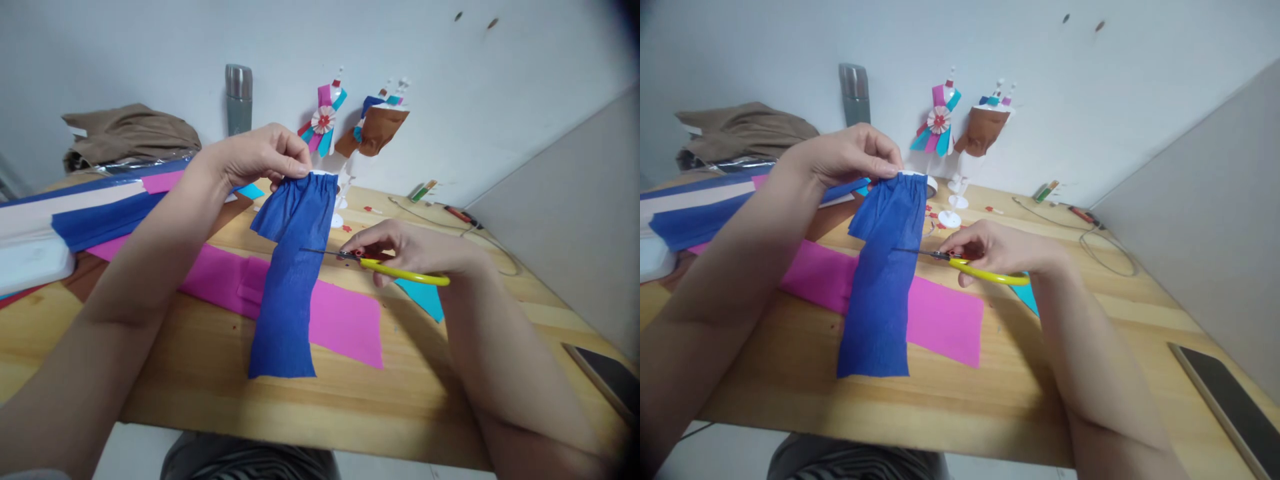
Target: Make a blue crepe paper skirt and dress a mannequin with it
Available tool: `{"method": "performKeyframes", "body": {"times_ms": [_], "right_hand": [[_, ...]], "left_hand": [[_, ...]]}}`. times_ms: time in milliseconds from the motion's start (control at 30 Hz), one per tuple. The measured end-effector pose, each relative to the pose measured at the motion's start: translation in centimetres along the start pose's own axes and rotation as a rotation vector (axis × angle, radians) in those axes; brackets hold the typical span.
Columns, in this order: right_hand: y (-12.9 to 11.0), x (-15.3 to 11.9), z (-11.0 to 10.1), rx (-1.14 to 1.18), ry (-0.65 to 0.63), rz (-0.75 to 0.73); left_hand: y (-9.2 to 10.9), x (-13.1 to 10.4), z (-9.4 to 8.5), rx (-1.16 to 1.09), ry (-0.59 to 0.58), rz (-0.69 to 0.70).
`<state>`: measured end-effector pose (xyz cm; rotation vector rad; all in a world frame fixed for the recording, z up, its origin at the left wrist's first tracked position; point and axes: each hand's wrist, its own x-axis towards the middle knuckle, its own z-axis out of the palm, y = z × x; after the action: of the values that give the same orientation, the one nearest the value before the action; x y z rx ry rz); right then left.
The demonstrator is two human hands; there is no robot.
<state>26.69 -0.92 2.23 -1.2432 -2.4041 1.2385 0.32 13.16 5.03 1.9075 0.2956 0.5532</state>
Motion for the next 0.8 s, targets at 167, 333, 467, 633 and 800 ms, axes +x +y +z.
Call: {"method": "performKeyframes", "body": {"times_ms": [167, 333, 467, 633, 800], "right_hand": [[0.0, -0.4, -0.3, -0.029, 0.037, 0.126], [-0.2, -0.5, -0.4, -0.033, 0.044, 0.183], [-0.2, -0.7, -0.4, -0.02, 0.08, 0.173], [-0.5, -0.9, -0.7, 0.016, -0.023, 0.099], [-0.2, -1.0, -1.2, 0.057, -0.14, -0.07]], "left_hand": [[0.0, -0.1, -0.1, 0.016, -0.01, -0.018], [0.0, -0.2, -0.4, 0.051, -0.027, -0.039], [0.0, -0.3, -0.6, 0.089, -0.045, -0.029], [0.2, -0.4, -0.7, 0.091, -0.055, -0.008], [0.4, -0.4, -0.5, 0.048, -0.032, 0.001]]}}
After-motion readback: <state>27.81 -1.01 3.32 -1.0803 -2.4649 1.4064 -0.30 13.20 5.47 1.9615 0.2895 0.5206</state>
